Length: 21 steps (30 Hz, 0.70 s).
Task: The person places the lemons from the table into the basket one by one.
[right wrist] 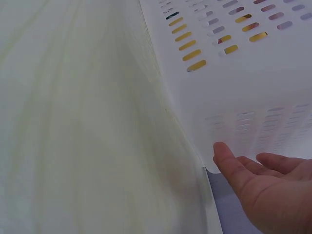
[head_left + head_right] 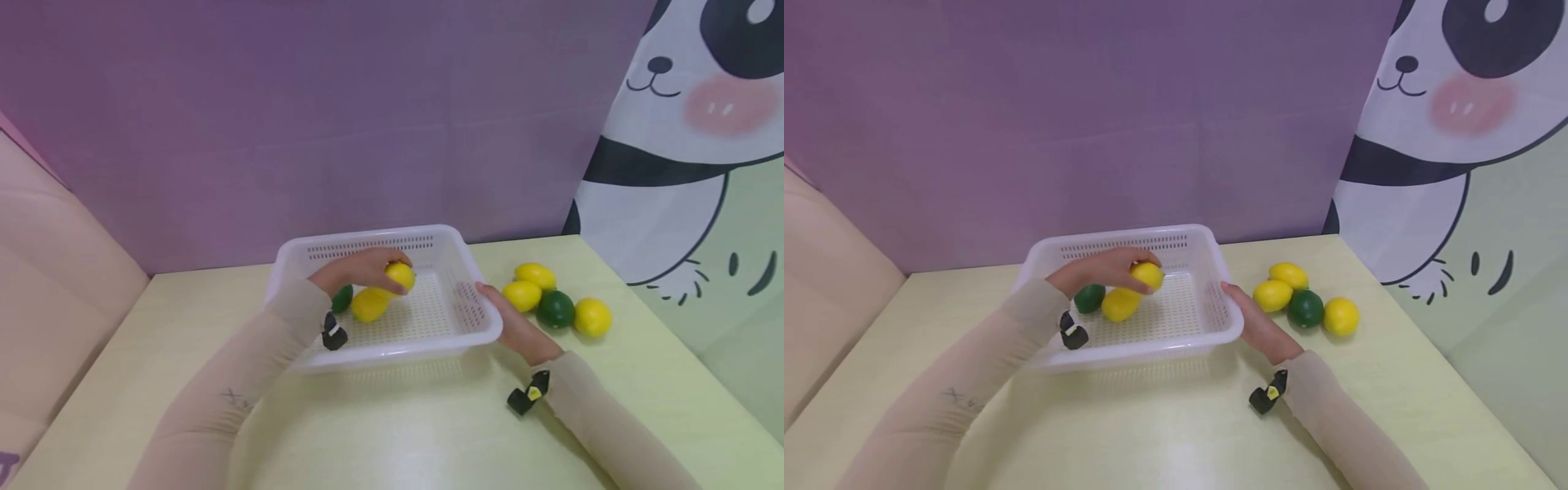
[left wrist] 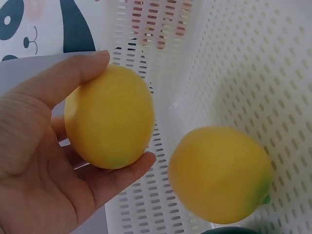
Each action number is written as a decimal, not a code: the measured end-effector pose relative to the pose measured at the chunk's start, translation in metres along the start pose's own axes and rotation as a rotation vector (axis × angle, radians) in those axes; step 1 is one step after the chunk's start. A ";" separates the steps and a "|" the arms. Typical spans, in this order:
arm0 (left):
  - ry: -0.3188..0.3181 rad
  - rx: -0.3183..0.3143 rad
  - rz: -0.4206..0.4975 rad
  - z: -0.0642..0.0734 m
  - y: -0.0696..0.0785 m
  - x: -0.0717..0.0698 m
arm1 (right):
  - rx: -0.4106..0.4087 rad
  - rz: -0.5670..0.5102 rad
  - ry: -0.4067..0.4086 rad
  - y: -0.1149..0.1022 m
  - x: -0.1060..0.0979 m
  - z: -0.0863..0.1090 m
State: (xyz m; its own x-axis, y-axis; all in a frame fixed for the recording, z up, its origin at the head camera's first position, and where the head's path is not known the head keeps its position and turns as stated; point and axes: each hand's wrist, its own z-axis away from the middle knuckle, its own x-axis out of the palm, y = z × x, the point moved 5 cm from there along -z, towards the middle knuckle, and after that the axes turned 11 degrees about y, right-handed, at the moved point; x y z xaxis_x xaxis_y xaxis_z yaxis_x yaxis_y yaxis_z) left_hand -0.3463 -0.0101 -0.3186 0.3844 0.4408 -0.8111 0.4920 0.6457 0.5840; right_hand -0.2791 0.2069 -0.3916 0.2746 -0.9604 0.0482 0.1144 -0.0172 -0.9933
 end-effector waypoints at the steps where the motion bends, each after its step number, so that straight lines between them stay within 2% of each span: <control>1: -0.003 0.000 -0.003 -0.001 0.000 0.001 | 0.003 -0.002 0.002 0.000 0.000 0.000; 9: -0.023 0.001 -0.024 -0.005 0.002 0.009 | -0.006 -0.012 -0.012 -0.001 0.000 0.000; 14: -0.032 0.026 -0.031 -0.008 0.004 0.013 | -0.016 -0.025 -0.020 -0.002 0.000 0.001; 21: -0.092 0.059 -0.072 -0.011 0.003 0.024 | 0.002 -0.025 -0.014 0.000 0.000 0.001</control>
State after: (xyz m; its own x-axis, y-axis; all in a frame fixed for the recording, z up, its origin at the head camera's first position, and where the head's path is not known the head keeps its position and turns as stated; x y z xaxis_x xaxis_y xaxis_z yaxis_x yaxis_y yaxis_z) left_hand -0.3446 0.0094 -0.3373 0.4156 0.3339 -0.8460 0.5647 0.6344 0.5278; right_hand -0.2786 0.2070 -0.3913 0.2848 -0.9557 0.0740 0.1233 -0.0400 -0.9916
